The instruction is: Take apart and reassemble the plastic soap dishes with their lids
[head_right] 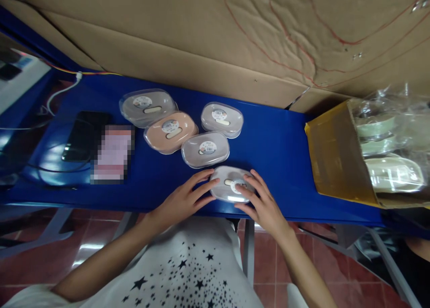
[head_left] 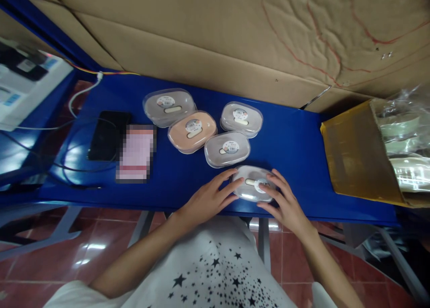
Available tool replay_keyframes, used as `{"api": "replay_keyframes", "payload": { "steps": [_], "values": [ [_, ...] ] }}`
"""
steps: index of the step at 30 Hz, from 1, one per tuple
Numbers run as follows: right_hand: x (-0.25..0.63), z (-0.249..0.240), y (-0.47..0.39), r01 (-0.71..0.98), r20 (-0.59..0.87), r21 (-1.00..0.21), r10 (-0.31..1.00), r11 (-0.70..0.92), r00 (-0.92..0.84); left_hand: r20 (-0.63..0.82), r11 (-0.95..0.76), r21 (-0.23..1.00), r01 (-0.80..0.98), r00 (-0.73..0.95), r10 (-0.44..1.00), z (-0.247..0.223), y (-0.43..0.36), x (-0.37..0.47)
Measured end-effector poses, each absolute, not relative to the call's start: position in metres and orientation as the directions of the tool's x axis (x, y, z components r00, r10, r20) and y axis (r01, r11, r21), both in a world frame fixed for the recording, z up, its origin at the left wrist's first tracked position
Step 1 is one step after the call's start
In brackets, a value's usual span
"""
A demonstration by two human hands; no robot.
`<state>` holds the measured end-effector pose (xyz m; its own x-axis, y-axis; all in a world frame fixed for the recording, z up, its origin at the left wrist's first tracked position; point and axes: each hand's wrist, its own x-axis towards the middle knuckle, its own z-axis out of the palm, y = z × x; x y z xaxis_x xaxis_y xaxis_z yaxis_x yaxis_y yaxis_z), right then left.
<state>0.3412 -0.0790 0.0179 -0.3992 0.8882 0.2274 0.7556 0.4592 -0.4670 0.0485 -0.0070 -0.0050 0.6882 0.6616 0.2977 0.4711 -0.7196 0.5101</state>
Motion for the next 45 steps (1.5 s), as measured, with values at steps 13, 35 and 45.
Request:
{"api": "replay_keyframes", "payload": {
  "steps": [13, 35, 45],
  "values": [
    [0.404, 0.039, -0.057, 0.949, 0.318, -0.285, 0.947, 0.132, -0.036, 0.383, -0.612, 0.354, 0.707, 0.488, 0.785, 0.015, 0.026, 0.029],
    [0.361, 0.046, 0.03, 0.905, 0.227, -0.264, 0.933, 0.335, -0.279, 0.316, -0.555, 0.185, 0.811, 0.486, 0.815, 0.034, 0.095, -0.004],
    [0.334, 0.07, 0.105, 0.888, 0.127, -0.278, 0.93, 0.366, -0.344, 0.299, -0.597, 0.265, 0.758, 0.524, 0.798, 0.045, 0.116, 0.023]
  ]
}}
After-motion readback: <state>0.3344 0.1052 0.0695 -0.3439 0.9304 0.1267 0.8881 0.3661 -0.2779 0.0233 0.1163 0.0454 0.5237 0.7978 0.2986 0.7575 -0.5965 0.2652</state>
